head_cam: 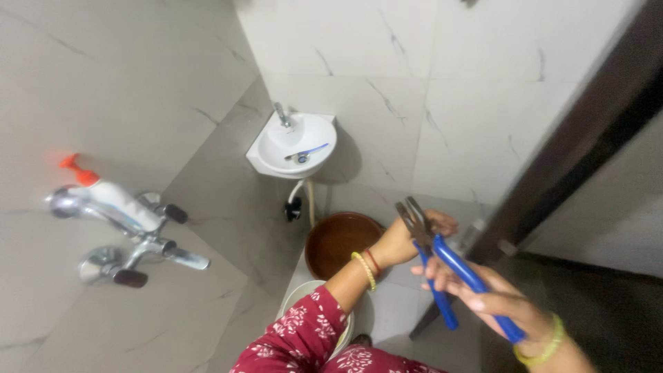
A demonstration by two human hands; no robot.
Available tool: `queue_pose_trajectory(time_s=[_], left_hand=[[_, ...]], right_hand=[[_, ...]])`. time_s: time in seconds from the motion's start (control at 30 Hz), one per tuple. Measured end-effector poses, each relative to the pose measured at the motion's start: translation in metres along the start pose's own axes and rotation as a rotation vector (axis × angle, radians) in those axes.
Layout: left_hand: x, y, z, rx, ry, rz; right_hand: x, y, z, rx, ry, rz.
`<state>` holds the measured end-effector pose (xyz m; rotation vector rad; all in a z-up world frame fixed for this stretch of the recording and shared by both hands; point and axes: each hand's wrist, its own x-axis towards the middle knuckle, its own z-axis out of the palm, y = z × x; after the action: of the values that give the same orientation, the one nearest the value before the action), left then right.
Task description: The person uses pliers to loosen a component from a corner sink, then cleans and inspects the small parts by hand before reattaching the component to the main faucet fixture.
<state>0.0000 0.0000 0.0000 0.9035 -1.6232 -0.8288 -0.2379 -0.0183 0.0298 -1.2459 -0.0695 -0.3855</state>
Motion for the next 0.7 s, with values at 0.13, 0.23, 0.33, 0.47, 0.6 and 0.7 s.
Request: queue_pose_trajectory(time_s=[0.13,0.23,0.33,0.47,0.6,0.7], left_hand=[[-0.034,-0.02,-0.037,-0.136,0.129,-0.177],[-0.043,-0.029,-0.07,-0.093,0.381,-0.35],[-0.048,-0.036,-0.091,-0.264,0.599,-0.503],[-0.041,-0.054,-0.115,-0.251,0.649,-0.538],[-0.035,-0.081,-0.162,-0.207,0.685,-0.539],[-0.035,-0.105,-0.214,-0.237,0.783,-0.525]], right_hand=[[0.042,0.017,0.005,-0.069,0.081,0.095],[0.078,0.038,-0.012,-0.234,0.179,0.148],[0.122,0.072,-0.043,-0.321,0.252,0.12],[0.18,0.107,-0.096,-0.18,0.295,0.273],[0.246,0.129,-0.128,-0.309,0.317,0.29],[0.3,0.133,-0.142,-0.508,0.309,0.389]])
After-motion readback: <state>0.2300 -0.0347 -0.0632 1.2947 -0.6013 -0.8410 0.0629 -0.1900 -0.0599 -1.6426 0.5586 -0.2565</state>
